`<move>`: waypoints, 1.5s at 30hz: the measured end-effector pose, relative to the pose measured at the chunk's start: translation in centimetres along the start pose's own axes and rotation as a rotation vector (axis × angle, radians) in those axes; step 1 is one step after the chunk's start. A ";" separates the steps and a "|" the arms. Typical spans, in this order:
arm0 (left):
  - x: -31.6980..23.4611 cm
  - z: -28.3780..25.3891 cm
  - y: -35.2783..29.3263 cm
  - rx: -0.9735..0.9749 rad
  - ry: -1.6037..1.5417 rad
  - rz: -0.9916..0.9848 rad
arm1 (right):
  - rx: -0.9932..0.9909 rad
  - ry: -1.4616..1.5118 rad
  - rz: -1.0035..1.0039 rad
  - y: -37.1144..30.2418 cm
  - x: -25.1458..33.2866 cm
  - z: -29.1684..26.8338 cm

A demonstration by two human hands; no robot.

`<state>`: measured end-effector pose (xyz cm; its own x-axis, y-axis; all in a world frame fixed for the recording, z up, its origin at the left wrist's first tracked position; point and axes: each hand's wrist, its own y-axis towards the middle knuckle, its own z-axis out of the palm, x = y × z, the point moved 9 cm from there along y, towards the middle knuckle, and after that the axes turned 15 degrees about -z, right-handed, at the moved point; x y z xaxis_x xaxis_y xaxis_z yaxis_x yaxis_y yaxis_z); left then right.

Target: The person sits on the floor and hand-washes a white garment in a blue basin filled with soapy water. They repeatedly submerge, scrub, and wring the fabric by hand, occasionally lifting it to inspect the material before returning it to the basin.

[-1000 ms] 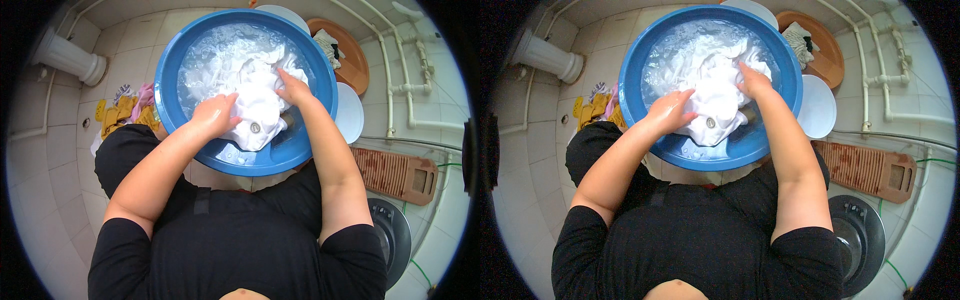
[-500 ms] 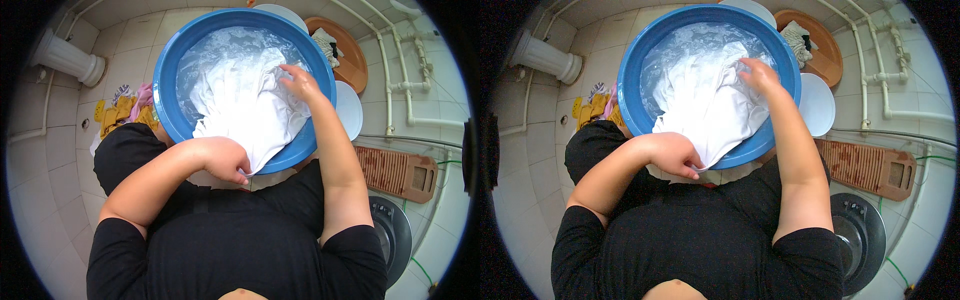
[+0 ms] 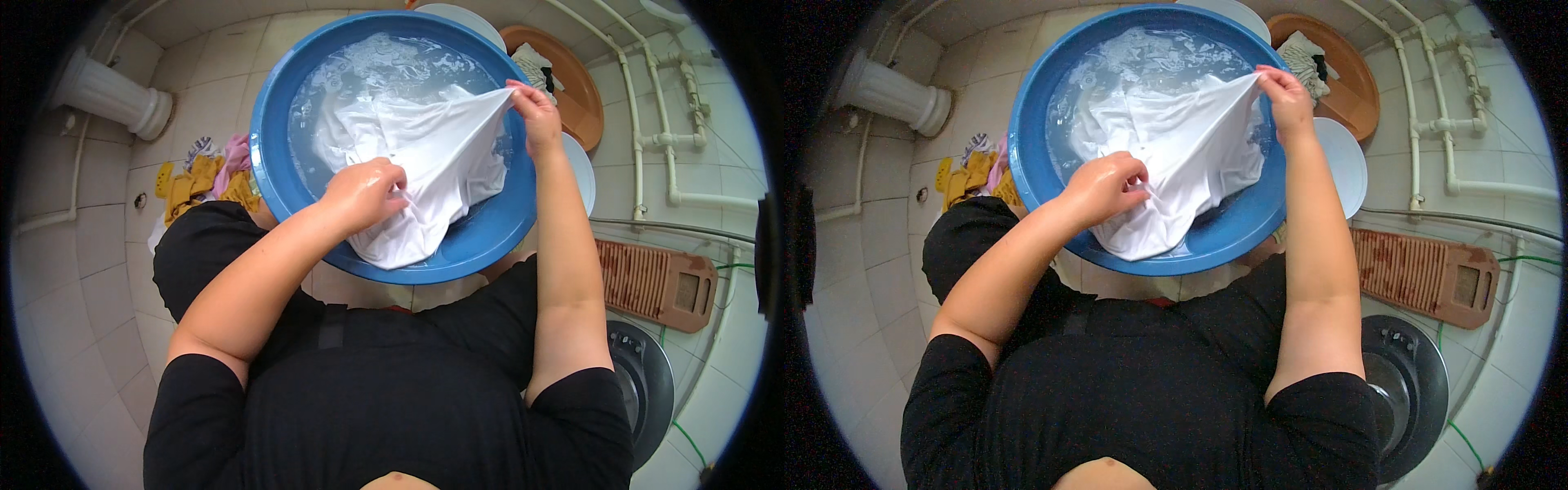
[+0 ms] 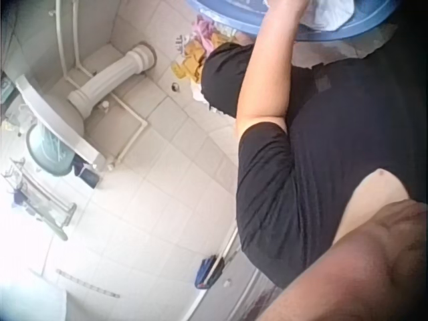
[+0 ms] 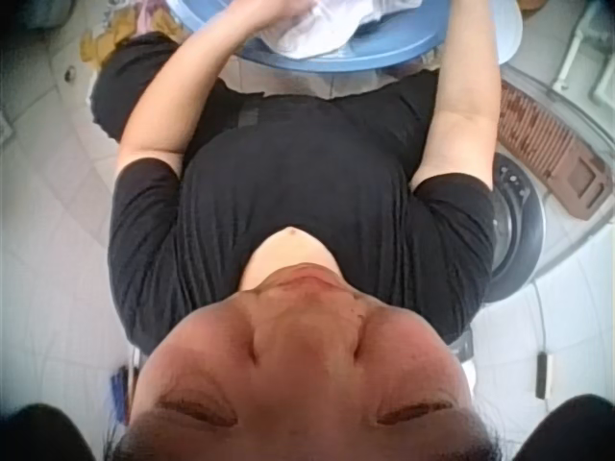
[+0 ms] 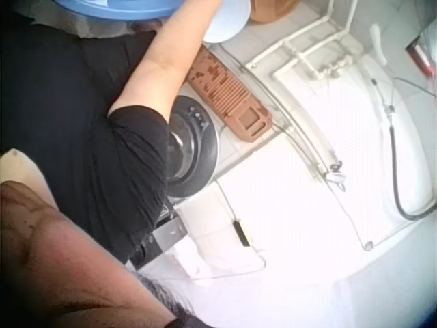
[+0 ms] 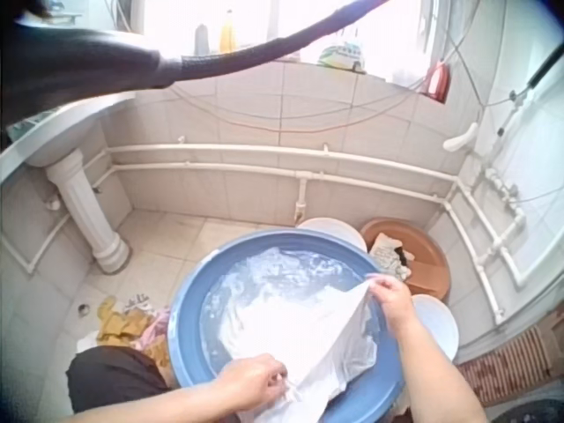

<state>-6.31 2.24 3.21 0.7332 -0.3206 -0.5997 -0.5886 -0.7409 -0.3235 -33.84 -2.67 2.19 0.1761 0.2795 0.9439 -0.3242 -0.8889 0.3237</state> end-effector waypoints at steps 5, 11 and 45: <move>1.2 0.1 0.7 -0.040 0.022 -0.114 | -0.037 0.549 0.123 0.5 2.4 0.2; 3.7 0.3 2.7 -0.109 0.172 -0.273 | 0.506 -0.023 0.546 -2.8 1.6 3.3; 3.1 -0.8 5.2 0.544 -2.176 -0.088 | 0.607 -0.061 0.292 -2.5 0.2 5.3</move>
<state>-6.87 -3.08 0.23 -0.3976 0.9128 -0.0929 -0.8739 -0.4076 -0.2650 -28.01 -2.32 1.26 0.2189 -0.0082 0.9757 0.2095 -0.9762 -0.0552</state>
